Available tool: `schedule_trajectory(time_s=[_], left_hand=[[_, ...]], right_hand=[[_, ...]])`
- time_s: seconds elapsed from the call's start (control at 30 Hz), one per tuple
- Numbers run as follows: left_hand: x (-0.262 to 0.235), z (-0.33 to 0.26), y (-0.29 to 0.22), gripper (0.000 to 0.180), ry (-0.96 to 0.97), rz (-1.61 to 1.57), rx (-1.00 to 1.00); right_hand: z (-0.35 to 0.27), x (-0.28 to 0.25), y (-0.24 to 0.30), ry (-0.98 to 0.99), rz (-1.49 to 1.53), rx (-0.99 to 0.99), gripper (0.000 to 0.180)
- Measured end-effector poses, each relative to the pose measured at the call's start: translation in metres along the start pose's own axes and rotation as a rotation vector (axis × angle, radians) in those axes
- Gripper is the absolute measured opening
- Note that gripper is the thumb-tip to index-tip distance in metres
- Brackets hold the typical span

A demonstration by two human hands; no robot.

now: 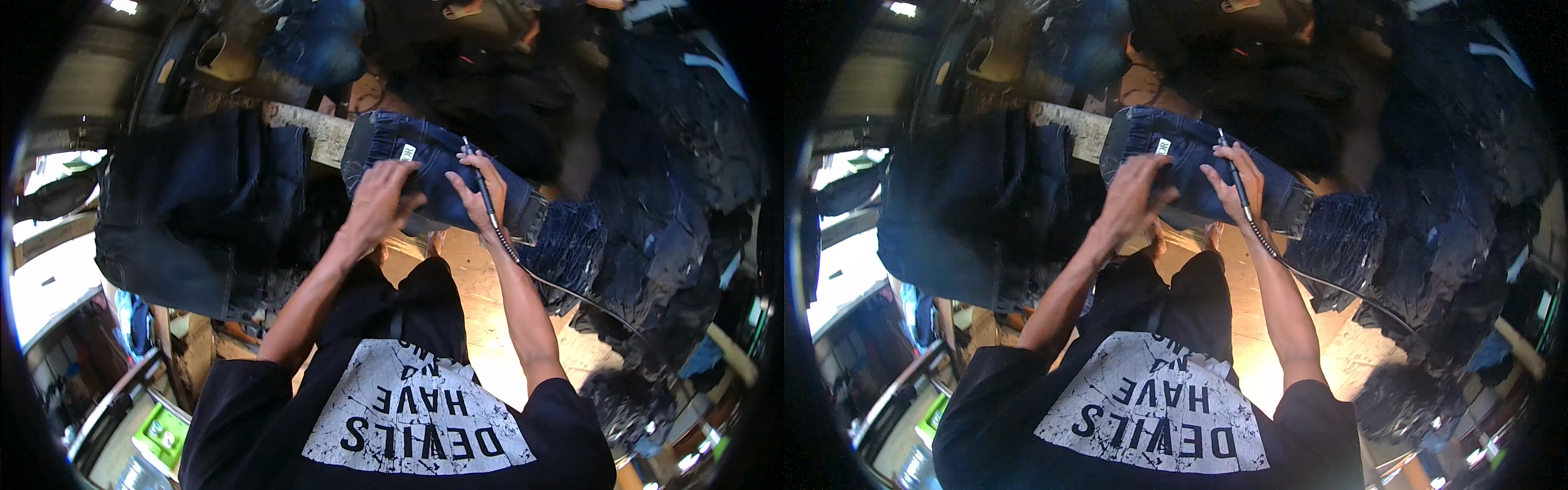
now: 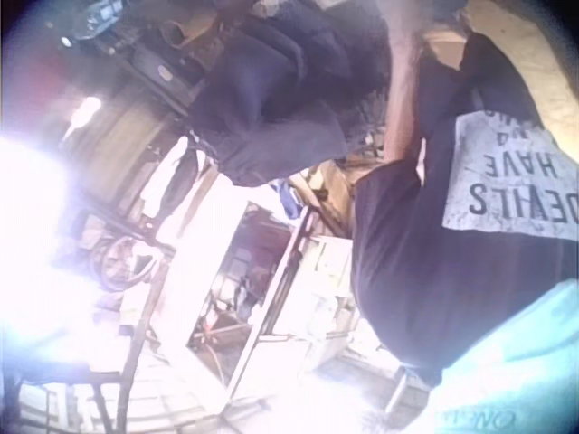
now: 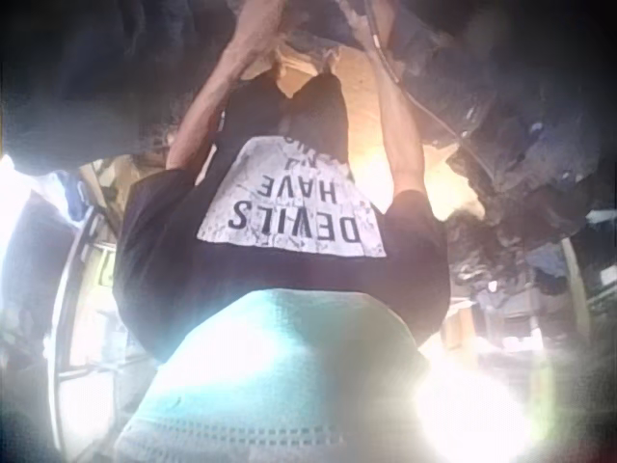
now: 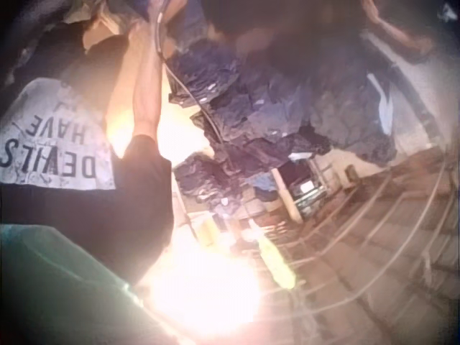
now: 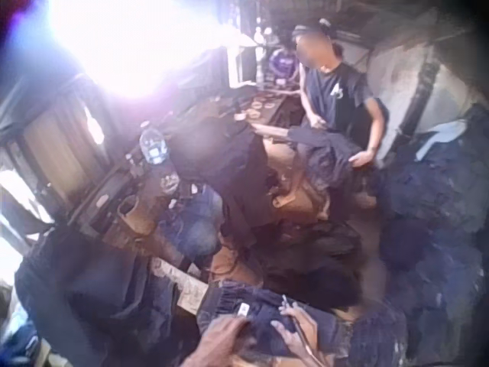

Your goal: The person uses a handheld rotary tool to stitch or mark a small white patch on the back pocket of a pair of dark jeans. They repeatedly reposition the jeans and work on the same area, then place the jeans aside and pick up another pair to continue the same process.

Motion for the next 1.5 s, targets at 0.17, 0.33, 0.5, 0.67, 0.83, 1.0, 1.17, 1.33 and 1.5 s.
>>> schedule_trajectory(time_s=[0.17, 0.33, 0.5, 0.67, 0.83, 1.0, 1.17, 1.33, 1.5], left_hand=[[0.042, -0.002, 0.005, 0.051, 0.216, 0.164, -0.247], [0.053, -0.005, 0.024, 0.061, 0.099, -0.179, -0.515], [0.060, -0.028, 0.035, 0.069, -0.090, -0.312, -0.656], [0.063, -0.035, 0.044, 0.073, -0.111, -0.267, -0.535], [0.065, -0.037, 0.049, 0.068, -0.107, -0.371, -0.572], [0.062, -0.034, 0.050, 0.066, -0.142, -0.549, -0.655], [0.062, -0.033, 0.048, 0.065, -0.140, -0.592, -0.695], [0.063, -0.031, 0.047, 0.066, -0.185, -0.685, -0.690], [0.063, -0.033, 0.049, 0.068, -0.124, -0.669, -0.767]], right_hand=[[0.007, 0.001, -0.028, 0.023, 0.074, -0.015, 0.020], [0.007, -0.015, -0.028, 0.100, 0.186, 0.031, 0.022], [0.000, -0.007, 0.005, 0.232, 0.116, -0.310, 0.031], [-0.008, 0.017, 0.006, 0.350, 0.172, -0.409, 0.029], [-0.011, 0.023, 0.000, 0.375, 0.146, -0.447, 0.032], [-0.012, 0.027, 0.002, 0.394, 0.079, -0.435, 0.032], [-0.012, 0.030, 0.004, 0.396, 0.069, -0.443, 0.031], [-0.012, 0.029, 0.004, 0.400, 0.061, -0.452, 0.030], [-0.012, 0.028, 0.005, 0.395, 0.052, -0.430, 0.032]])
Point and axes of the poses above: each hand's wrist, its own z-axis towards the middle knuckle, its own x-axis out of the palm, y = z × x, the point moved 8 cm from there along z, towards the middle knuckle, and after that the axes turned 11 degrees about x, right-handed, at the moved point
